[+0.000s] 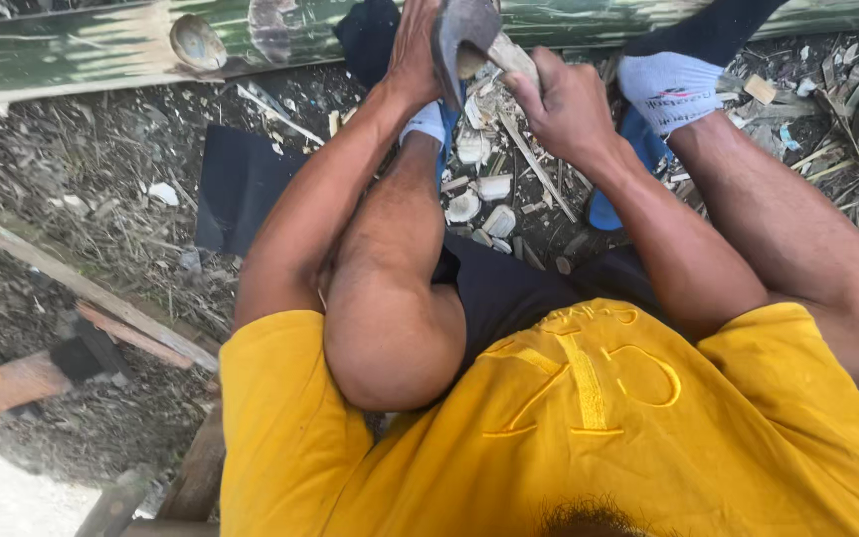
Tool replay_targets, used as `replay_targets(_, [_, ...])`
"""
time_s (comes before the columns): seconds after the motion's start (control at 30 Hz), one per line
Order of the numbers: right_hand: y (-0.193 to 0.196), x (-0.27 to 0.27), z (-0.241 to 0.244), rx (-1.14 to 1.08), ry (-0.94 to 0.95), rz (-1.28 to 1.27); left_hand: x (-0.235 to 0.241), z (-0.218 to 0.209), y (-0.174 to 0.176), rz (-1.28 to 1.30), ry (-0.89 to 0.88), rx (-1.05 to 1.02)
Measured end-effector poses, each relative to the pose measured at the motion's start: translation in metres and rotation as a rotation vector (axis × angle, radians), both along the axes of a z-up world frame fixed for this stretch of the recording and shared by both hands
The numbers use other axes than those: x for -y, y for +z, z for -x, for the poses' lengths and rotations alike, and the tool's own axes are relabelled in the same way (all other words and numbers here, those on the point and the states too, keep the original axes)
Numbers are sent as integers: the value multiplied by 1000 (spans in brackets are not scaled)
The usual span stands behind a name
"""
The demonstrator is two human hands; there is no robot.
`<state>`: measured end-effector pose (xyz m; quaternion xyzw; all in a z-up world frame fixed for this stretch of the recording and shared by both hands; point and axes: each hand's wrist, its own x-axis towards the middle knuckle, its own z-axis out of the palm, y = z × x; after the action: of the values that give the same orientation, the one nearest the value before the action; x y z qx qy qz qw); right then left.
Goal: The person sits on the ground and uses a hammer and chisel to carve a piece of wood. They repeatedly strike the chisel to remove wood chips, occasionally adjusting the wood's position.
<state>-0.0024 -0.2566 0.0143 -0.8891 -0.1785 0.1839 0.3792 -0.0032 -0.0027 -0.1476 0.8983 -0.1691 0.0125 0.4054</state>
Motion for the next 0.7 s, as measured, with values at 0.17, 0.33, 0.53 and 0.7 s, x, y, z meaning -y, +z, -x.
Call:
replay_targets(0.17, [-20,11,28,-95,-106,-27,0,25,34,-244,-179,-30])
replay_targets(0.33, [-22,19,47,-152,-273,-169,-5,2,55,-319,-464,199])
replay_targets(0.53, [-23,45,53,-233,-400,-325,9,8,47,-147,-455,255])
replay_targets(0.7, [-12,41,53,-310,-502,-396,33,15,32,-150,-305,295])
